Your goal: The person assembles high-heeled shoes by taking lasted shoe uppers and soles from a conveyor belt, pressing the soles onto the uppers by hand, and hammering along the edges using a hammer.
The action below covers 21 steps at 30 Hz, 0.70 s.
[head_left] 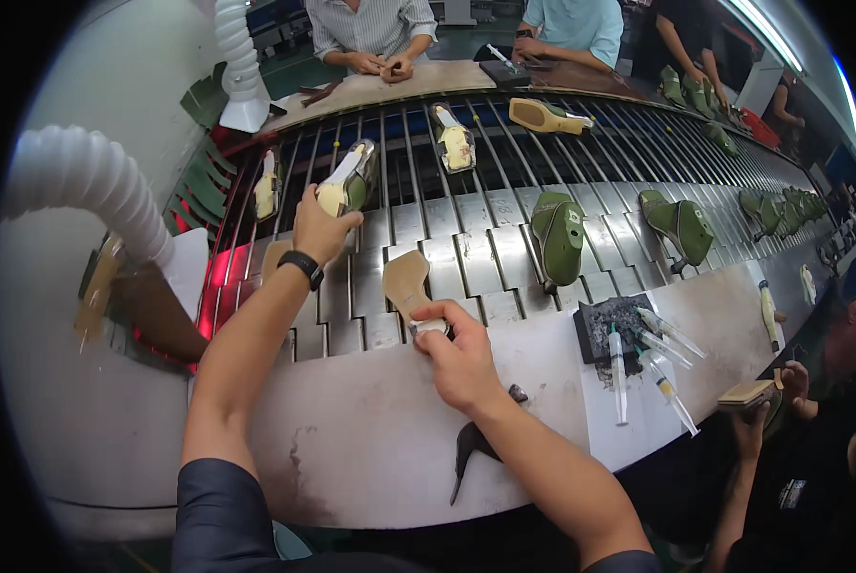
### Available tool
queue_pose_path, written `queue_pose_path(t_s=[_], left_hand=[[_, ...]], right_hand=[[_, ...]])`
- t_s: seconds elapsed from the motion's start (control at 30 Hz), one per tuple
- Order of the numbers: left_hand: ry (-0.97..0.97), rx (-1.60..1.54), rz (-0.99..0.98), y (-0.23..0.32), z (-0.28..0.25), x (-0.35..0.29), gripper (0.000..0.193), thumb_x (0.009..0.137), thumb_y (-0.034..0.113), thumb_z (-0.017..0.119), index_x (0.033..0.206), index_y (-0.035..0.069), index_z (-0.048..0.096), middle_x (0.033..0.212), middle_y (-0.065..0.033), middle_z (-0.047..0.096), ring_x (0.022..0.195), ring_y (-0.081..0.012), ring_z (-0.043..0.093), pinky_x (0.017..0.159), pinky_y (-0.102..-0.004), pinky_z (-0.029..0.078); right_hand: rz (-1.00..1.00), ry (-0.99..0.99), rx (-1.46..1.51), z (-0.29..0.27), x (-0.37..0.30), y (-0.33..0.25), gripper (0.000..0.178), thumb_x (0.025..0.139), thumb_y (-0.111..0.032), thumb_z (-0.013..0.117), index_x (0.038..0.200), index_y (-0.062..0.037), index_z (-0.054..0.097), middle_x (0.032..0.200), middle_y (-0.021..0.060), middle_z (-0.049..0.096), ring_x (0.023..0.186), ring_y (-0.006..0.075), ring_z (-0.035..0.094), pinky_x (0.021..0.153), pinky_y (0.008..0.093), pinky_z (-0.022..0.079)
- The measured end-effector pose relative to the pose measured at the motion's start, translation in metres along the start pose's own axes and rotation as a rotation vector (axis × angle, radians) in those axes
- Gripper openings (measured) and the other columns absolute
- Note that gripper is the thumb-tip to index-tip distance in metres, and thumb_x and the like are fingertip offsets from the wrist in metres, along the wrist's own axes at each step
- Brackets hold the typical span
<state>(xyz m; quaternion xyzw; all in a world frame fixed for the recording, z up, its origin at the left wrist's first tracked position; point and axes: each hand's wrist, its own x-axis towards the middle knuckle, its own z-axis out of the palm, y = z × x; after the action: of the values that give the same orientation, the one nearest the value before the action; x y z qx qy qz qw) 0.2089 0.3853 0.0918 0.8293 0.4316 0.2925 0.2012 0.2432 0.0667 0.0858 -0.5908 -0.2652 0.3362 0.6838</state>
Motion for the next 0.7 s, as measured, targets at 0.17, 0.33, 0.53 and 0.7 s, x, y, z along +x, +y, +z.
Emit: queue_pose_path(t_s=[0.17, 0.33, 0.53, 0.7], left_hand=[[-0.003, -0.325, 0.185, -0.001, -0.116, -0.155, 0.094, 0.069, 0.024, 0.089, 0.146, -0.005, 0.045, 0.134, -0.0241, 0.060, 0.124, -0.0350, 0.061, 0.108, -0.0404, 0.046], [0.101, -0.004, 0.267, -0.014, -0.203, -0.299, 0.103, 0.066, 0.017, 0.090, 0.152, -0.004, 0.039, 0.135, -0.0245, 0.056, 0.121, -0.0418, 0.058, 0.106, -0.0469, 0.046], [0.035, 0.176, 0.488, -0.019, -0.238, -0.361, 0.094, 0.071, 0.018, 0.090, 0.151, -0.001, 0.045, 0.134, -0.0248, 0.057, 0.116, -0.0431, 0.061, 0.097, -0.0489, 0.051], [0.097, -0.172, 0.174, -0.055, -0.218, -0.388, 0.071, 0.079, 0.017, 0.086, 0.138, -0.002, 0.053, 0.119, -0.0229, 0.066, 0.104, -0.0417, 0.067, 0.090, -0.0444, 0.055]], right_hand=[[-0.020, 0.057, -0.081, 0.014, -0.018, 0.000, 0.025, 0.091, -0.016, 0.065, 0.110, -0.0013, 0.067, 0.086, 0.0084, 0.069, 0.074, 0.0155, 0.061, 0.071, 0.0330, 0.050], [-0.024, 0.133, 0.166, 0.076, -0.125, -0.003, 0.028, 0.095, -0.010, 0.068, 0.120, -0.0002, 0.061, 0.105, 0.0110, 0.070, 0.097, 0.0155, 0.063, 0.089, 0.0296, 0.050], [-0.392, 0.207, -0.163, 0.066, -0.164, 0.020, 0.054, 0.092, -0.007, 0.070, 0.139, 0.0038, 0.045, 0.110, 0.0166, 0.068, 0.100, 0.0237, 0.067, 0.092, 0.0354, 0.052], [-0.461, 0.199, -0.553, -0.004, -0.144, -0.012, 0.062, 0.087, -0.001, 0.070, 0.141, 0.0062, 0.040, 0.110, 0.0244, 0.069, 0.094, 0.0326, 0.071, 0.092, 0.0383, 0.053]])
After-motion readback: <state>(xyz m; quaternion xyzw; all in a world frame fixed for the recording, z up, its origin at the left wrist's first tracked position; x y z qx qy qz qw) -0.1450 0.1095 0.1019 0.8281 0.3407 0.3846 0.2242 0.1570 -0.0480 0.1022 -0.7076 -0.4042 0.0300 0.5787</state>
